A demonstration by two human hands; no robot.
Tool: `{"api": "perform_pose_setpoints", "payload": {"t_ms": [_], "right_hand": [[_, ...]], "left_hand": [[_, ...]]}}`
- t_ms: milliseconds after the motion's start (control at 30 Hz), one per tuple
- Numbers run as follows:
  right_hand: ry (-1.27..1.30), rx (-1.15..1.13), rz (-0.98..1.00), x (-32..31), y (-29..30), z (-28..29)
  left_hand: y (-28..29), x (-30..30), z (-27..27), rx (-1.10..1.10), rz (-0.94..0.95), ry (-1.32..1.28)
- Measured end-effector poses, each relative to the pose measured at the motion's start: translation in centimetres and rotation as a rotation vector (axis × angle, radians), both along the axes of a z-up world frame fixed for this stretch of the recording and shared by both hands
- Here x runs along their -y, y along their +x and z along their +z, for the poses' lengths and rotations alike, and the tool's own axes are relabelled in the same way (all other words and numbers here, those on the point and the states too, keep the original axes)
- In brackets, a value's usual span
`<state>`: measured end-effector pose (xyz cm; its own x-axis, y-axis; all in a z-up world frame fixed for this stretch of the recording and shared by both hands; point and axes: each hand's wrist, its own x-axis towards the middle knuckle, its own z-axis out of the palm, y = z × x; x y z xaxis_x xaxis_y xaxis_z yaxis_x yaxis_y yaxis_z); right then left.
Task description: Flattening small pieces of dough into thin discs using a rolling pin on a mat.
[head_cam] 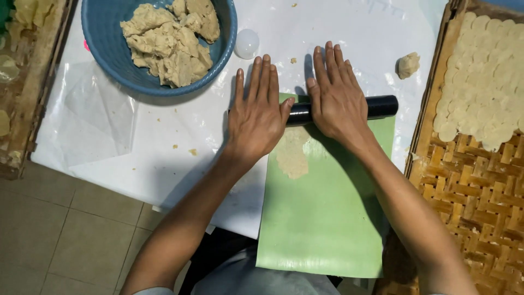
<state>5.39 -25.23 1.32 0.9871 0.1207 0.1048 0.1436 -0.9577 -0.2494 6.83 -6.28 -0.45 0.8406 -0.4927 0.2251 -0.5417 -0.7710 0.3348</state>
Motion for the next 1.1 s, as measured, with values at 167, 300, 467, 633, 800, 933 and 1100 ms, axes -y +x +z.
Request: {"api": "perform_pose_setpoints", "payload": {"t_ms": [167,300,467,633,800,933,1100], "right_hand": [[-0.020,0.108,0.037,-1.0,-5.1,0.1],[0.021,0.090,0.092,-0.9,-8.2,0.3],[0.038,0.171,0.144,-0.6,-7.3,0.2],[-0.085,0.178,0.136,-0.8,-3.4,1.0],[-0.057,-0.120,0.047,0.1,1.7,1.1],[-0.066,-0.167,0.024,1.0,4.3,0.3],[-0.057,-0.202,-0.022,2.0,6.7,-0.7]], "left_hand": [[-5.7,-0.9,2.2,0.088,-0.055,-0.024],[-8.7,-1.4,1.7,0.056,-0.047,-0.038],[-5.4,-1.2,2.4,0.111,-0.058,-0.105],[-1.3,-0.6,1.4,0.205,-0.036,-0.089],[3.6,0.1,0.4,0.007,-0.055,-0.032],[6.2,0.5,1.2,-0.053,-0.065,0.047],[9.2,1.1,0.7,-0.149,-0.105,0.093]]}}
